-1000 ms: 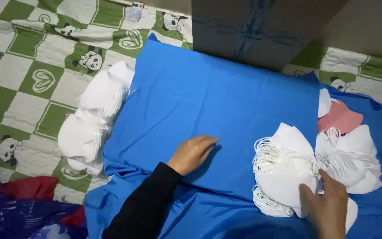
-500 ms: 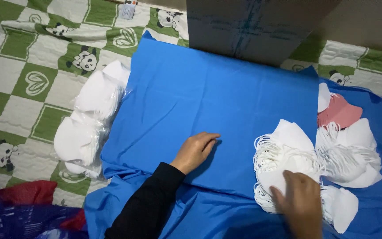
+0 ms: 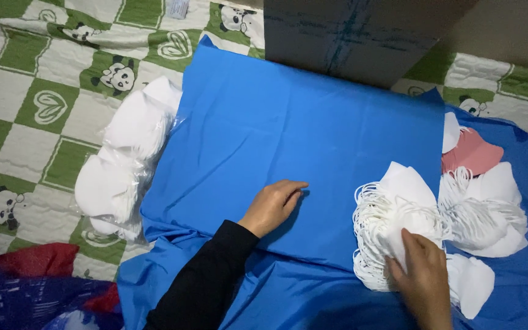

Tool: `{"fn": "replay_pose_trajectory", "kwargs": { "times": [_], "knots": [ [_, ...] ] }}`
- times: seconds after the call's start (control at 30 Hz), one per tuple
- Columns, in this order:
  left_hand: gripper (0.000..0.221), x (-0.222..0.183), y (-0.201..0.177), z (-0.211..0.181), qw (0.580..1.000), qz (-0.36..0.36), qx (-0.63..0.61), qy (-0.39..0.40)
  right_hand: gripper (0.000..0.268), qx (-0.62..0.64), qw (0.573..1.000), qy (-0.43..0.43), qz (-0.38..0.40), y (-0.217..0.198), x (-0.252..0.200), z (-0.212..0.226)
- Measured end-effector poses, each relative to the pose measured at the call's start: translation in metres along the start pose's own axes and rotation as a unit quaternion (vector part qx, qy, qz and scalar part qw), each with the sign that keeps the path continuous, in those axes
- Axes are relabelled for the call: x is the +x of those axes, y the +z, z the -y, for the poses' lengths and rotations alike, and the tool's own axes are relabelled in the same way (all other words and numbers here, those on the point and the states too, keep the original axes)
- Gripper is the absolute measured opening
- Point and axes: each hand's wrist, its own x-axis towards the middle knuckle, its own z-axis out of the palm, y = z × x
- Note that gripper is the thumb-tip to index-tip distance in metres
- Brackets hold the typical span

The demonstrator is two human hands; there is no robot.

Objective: Manually sorting, aligning, and packaging individual white face masks into clear plastic bags on a bedsheet-covered surface.

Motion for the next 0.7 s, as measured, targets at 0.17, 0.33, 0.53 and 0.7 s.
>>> {"fn": "replay_pose_trajectory", "kwargs": {
  "times": [0.17, 0.33, 0.53, 0.7],
  "knots": [
    [0.025, 0.001, -0.001, -0.002, 1.0, 0.01, -0.001, -0.013, 0.079, 0.017, 0.999, 0.025, 0.035, 0.013, 0.001, -0.018],
    [0.026, -0.001, 0.0, 0.0, 1.0, 0.012, 0.004, 0.008, 0.074, 0.099, 0.98, 0.103, 0.141, -0.007, 0.002, -0.028],
    [0.026, 0.0, 0.003, 0.002, 1.0, 0.01, 0.013, 0.008, 0.072, 0.127, 0.976, 0.106, 0.142, -0.022, 0.0, -0.027],
    [0.027, -0.001, 0.004, 0.005, 1.0, 0.024, 0.011, 0.005, 0.059, 0.165, 0.966, 0.143, 0.142, -0.026, -0.001, -0.027]
  ]
}}
